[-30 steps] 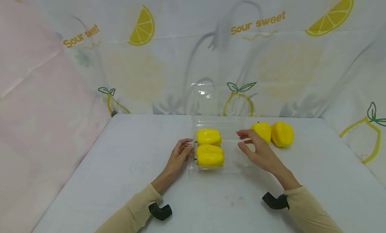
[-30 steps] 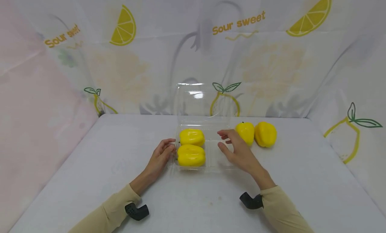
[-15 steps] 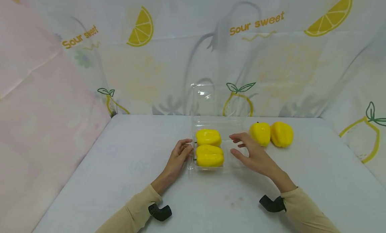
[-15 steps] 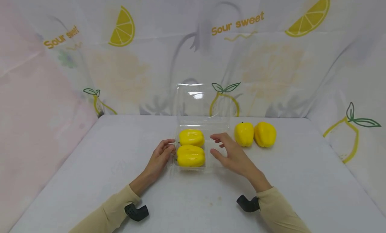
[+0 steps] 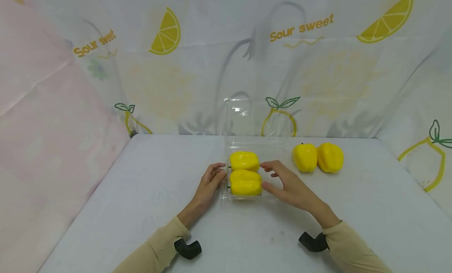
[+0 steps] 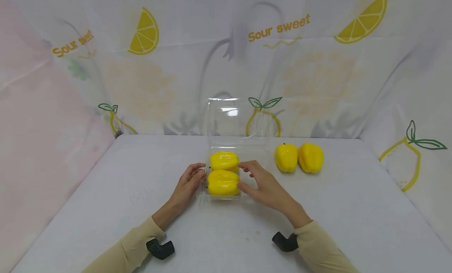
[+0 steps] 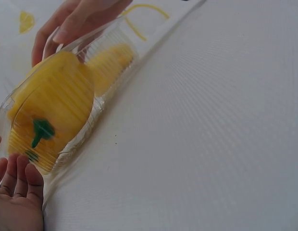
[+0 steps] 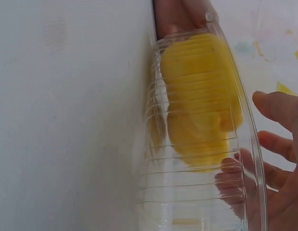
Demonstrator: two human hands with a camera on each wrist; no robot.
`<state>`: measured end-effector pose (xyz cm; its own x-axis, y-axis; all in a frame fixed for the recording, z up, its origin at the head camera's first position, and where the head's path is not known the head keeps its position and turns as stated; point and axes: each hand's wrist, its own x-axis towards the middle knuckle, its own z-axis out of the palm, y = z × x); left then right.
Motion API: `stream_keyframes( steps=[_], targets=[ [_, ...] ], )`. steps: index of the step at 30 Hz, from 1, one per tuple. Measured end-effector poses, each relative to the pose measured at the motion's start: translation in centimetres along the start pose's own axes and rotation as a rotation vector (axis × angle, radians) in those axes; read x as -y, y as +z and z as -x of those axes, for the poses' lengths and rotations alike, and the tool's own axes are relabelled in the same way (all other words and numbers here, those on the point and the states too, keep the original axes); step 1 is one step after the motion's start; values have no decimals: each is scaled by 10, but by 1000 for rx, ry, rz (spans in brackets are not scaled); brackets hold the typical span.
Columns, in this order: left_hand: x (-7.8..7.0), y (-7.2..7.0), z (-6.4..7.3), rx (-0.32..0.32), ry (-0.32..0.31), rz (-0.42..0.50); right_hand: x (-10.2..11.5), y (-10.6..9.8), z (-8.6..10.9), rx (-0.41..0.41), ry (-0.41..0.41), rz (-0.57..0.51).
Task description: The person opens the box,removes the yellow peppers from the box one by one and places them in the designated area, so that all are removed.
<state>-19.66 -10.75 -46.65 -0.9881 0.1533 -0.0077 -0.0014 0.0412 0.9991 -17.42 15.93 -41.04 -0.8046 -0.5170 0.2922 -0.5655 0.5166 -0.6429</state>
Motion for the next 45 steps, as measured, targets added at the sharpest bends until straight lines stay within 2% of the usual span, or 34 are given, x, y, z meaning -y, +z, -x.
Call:
stream_keyframes(
  steps=[13,29,45],
  targets=[
    [-2,2,1,-7,-9,8,3,10,-4,14,-31,39],
    [-1,1,0,-3,-4,1,7,17,-10,57,23,43],
    [-3,0,1,1,-6,3,17,24,-12,66,7,79]
  ],
)
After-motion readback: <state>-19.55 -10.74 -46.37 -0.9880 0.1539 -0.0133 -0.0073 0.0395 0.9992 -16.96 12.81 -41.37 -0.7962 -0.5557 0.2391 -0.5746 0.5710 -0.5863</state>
